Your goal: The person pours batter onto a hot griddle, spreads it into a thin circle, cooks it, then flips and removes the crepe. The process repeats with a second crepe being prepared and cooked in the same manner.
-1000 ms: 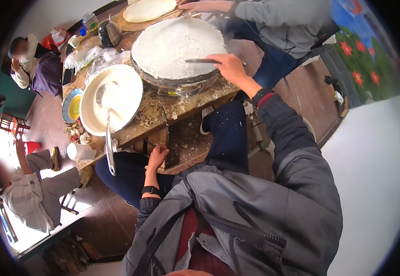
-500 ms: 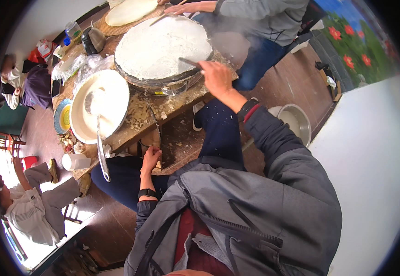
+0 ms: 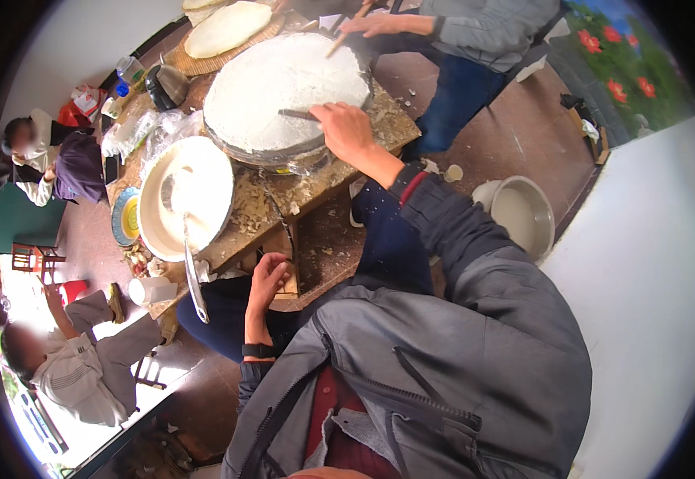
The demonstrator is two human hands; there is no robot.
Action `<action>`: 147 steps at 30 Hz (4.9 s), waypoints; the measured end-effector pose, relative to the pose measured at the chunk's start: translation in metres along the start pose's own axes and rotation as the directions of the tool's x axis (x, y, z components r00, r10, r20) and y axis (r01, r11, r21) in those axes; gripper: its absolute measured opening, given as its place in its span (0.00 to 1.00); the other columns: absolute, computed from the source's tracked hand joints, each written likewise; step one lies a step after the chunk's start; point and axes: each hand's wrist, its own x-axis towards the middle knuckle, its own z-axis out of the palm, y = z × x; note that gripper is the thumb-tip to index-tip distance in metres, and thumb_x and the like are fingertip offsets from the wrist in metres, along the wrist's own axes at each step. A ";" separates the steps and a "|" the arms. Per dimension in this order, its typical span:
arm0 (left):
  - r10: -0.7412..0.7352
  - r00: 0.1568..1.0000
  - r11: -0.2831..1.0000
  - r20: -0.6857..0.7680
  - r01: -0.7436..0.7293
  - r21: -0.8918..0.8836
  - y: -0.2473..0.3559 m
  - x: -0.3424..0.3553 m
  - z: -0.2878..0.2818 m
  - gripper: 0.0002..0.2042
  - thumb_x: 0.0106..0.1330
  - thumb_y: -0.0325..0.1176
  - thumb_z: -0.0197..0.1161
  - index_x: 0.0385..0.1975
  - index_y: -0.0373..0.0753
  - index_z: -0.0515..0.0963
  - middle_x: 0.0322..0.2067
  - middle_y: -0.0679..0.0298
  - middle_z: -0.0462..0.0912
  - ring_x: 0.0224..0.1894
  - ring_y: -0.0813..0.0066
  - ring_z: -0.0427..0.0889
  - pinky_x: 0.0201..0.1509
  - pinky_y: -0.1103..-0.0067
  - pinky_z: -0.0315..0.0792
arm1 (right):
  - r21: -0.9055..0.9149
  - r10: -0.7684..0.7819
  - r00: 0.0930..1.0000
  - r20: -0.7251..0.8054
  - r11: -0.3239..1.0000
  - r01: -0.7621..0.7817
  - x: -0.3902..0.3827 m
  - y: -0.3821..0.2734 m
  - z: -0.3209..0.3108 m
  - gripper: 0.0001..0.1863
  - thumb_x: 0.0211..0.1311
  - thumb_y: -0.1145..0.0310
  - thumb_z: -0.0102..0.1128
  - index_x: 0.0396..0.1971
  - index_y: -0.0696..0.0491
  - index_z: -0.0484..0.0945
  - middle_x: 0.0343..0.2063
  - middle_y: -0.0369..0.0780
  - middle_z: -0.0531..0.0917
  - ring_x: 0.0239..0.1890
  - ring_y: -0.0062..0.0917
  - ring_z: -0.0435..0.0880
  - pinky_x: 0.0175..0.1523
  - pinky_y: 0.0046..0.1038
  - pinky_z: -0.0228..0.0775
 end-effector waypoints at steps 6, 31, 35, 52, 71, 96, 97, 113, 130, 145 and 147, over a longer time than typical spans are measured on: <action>0.387 0.922 0.892 -0.015 -0.370 0.260 0.144 0.010 -0.009 0.13 0.65 0.28 0.57 0.49 0.35 0.75 0.43 0.61 0.80 0.45 0.75 0.78 0.47 0.80 0.72 | 0.322 0.008 0.999 0.033 0.947 -0.019 0.064 0.020 0.008 0.14 0.56 0.70 0.62 0.43 0.49 0.78 0.32 0.43 0.84 0.36 0.38 0.83 0.42 0.36 0.74; 0.753 0.630 0.305 0.188 -0.588 0.750 0.309 0.356 -0.127 0.18 0.61 0.27 0.60 0.52 0.37 0.74 0.50 0.52 0.77 0.52 0.52 0.76 0.54 0.69 0.70 | -0.007 -0.251 0.966 0.067 0.968 0.252 0.272 0.025 0.117 0.13 0.51 0.77 0.53 0.37 0.49 0.79 0.31 0.41 0.82 0.40 0.36 0.81 0.42 0.38 0.73; 0.729 0.639 0.150 0.247 -0.501 0.852 0.302 0.339 -0.141 0.11 0.61 0.30 0.60 0.42 0.33 0.79 0.38 0.51 0.81 0.40 0.50 0.79 0.45 0.69 0.72 | 0.073 -0.332 0.943 0.038 0.942 0.329 0.267 0.004 0.123 0.11 0.52 0.75 0.53 0.35 0.48 0.79 0.30 0.39 0.83 0.39 0.34 0.81 0.43 0.37 0.73; 0.755 0.654 0.208 0.048 -0.308 0.928 0.236 0.208 -0.100 0.09 0.59 0.30 0.63 0.38 0.38 0.80 0.31 0.56 0.81 0.33 0.54 0.81 0.37 0.67 0.74 | 0.196 -0.605 0.791 0.096 0.790 0.581 0.195 -0.027 0.102 0.08 0.51 0.72 0.59 0.32 0.45 0.79 0.28 0.33 0.82 0.38 0.28 0.80 0.44 0.32 0.73; 0.722 0.684 0.231 0.105 -0.382 0.895 0.193 0.113 -0.001 0.10 0.56 0.25 0.63 0.39 0.36 0.80 0.32 0.54 0.82 0.34 0.56 0.82 0.37 0.69 0.76 | 0.269 -0.574 0.815 0.074 0.799 0.538 0.063 0.002 0.035 0.05 0.54 0.71 0.55 0.30 0.46 0.79 0.26 0.34 0.82 0.36 0.31 0.81 0.42 0.34 0.72; 0.676 0.622 -0.018 0.396 -0.524 0.852 0.205 0.165 0.033 0.04 0.66 0.28 0.57 0.30 0.44 0.79 0.25 0.65 0.81 0.27 0.76 0.80 0.31 0.78 0.78 | 0.147 -0.229 0.970 -0.078 0.960 0.238 -0.013 0.028 0.005 0.08 0.60 0.66 0.57 0.36 0.53 0.78 0.30 0.36 0.80 0.34 0.24 0.80 0.37 0.28 0.70; 0.710 0.557 -0.063 0.431 -0.559 0.826 0.217 0.180 0.036 0.04 0.66 0.28 0.57 0.31 0.44 0.79 0.25 0.65 0.82 0.27 0.76 0.80 0.32 0.78 0.78 | 0.203 -0.152 0.988 -0.026 0.967 0.154 -0.006 0.039 -0.003 0.08 0.59 0.66 0.58 0.35 0.53 0.78 0.30 0.37 0.81 0.34 0.27 0.80 0.37 0.29 0.71; 0.497 0.454 -0.242 0.740 -0.746 0.620 0.262 0.220 0.013 0.07 0.59 0.28 0.53 0.35 0.40 0.76 0.34 0.63 0.82 0.44 0.65 0.80 0.56 0.71 0.71 | -0.015 -0.003 1.000 -0.023 1.000 0.002 -0.023 0.000 0.002 0.09 0.54 0.68 0.61 0.28 0.53 0.70 0.23 0.39 0.75 0.26 0.33 0.79 0.30 0.33 0.72; 0.564 0.569 -0.168 0.598 -0.631 0.758 0.250 0.203 -0.094 0.07 0.59 0.27 0.55 0.35 0.41 0.78 0.34 0.63 0.81 0.42 0.63 0.80 0.52 0.72 0.73 | 0.159 -0.064 0.997 0.047 0.986 0.056 0.036 -0.079 0.045 0.06 0.60 0.69 0.53 0.26 0.55 0.72 0.19 0.41 0.78 0.20 0.29 0.79 0.23 0.29 0.71; 0.837 0.488 -0.036 0.249 -0.405 0.914 0.215 0.161 -0.039 0.03 0.61 0.29 0.57 0.32 0.39 0.74 0.26 0.63 0.75 0.31 0.66 0.76 0.37 0.72 0.71 | 0.001 -0.385 0.912 -0.141 0.921 0.389 0.062 -0.003 0.025 0.06 0.59 0.73 0.54 0.35 0.50 0.77 0.26 0.35 0.81 0.32 0.26 0.82 0.39 0.29 0.72; 0.828 0.531 0.051 0.183 -0.395 0.917 0.216 0.143 -0.032 0.05 0.58 0.28 0.60 0.33 0.38 0.75 0.27 0.62 0.76 0.32 0.64 0.76 0.37 0.71 0.71 | -0.012 -0.378 0.921 -0.094 0.926 0.378 0.053 -0.008 0.012 0.03 0.56 0.72 0.54 0.31 0.49 0.75 0.24 0.34 0.79 0.32 0.25 0.81 0.39 0.27 0.71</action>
